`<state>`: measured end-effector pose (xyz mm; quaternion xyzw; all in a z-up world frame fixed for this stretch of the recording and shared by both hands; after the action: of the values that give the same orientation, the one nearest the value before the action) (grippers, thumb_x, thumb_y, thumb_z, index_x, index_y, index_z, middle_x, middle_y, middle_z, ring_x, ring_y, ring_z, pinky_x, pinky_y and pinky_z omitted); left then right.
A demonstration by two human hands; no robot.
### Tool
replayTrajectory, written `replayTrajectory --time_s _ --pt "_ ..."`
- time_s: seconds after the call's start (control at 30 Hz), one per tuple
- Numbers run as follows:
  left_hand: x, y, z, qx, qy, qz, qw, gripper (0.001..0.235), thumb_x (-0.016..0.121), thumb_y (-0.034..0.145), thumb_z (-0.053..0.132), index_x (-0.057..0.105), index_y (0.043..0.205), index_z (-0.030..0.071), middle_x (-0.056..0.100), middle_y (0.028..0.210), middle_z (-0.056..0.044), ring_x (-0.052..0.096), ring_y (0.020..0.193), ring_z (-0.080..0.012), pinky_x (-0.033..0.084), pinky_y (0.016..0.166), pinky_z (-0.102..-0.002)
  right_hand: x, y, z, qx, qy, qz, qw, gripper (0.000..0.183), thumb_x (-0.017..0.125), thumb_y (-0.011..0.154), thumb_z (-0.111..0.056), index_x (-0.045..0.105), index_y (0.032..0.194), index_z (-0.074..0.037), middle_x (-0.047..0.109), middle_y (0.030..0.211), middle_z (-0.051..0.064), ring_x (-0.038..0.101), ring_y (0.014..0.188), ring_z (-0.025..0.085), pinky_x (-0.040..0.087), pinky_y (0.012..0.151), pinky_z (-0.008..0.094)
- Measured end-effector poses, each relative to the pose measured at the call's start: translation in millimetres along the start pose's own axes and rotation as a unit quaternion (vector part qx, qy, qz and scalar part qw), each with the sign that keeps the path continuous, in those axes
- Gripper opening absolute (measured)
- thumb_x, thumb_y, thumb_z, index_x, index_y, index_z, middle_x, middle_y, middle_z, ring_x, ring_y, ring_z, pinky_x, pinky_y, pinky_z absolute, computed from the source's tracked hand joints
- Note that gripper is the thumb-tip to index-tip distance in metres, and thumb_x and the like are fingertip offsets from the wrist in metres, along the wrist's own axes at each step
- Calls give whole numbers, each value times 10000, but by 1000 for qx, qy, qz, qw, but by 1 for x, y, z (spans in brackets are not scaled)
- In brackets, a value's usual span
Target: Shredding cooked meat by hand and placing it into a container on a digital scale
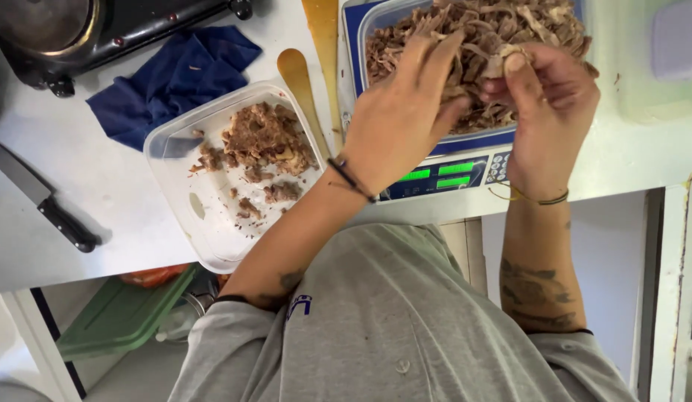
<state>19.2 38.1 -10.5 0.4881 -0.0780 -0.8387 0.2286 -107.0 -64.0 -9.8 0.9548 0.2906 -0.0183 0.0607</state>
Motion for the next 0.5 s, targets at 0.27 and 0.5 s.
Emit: replayTrajectory --time_s 0.27,0.5 --pt "9 19 12 30 3 83 996 224 434 1094 277 505 1055 68 568 1039 -68 545 558 -259 450 422 -363 14 7 5 -43 -22 9 999 129 594 1134 -101 668 1082 -9 610 941 39 532 853 122 489 751 276" --pt "8 22 7 -108 -125 69 984 119 428 945 251 398 895 147 527 848 -45 526 574 -368 330 445 -486 20 10 -2 -114 -58 -5 992 143 560 1148 -88 650 1094 10 627 1004 85 572 955 192 488 894 338"
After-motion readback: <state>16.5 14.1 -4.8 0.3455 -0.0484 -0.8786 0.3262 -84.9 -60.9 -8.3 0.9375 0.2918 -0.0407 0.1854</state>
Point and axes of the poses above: each hand's wrist, its own y-axis towards the middle knuckle, its own x-axis out of the palm, z = x × y, the point moved 5 cm from there along y, towards the middle knuckle
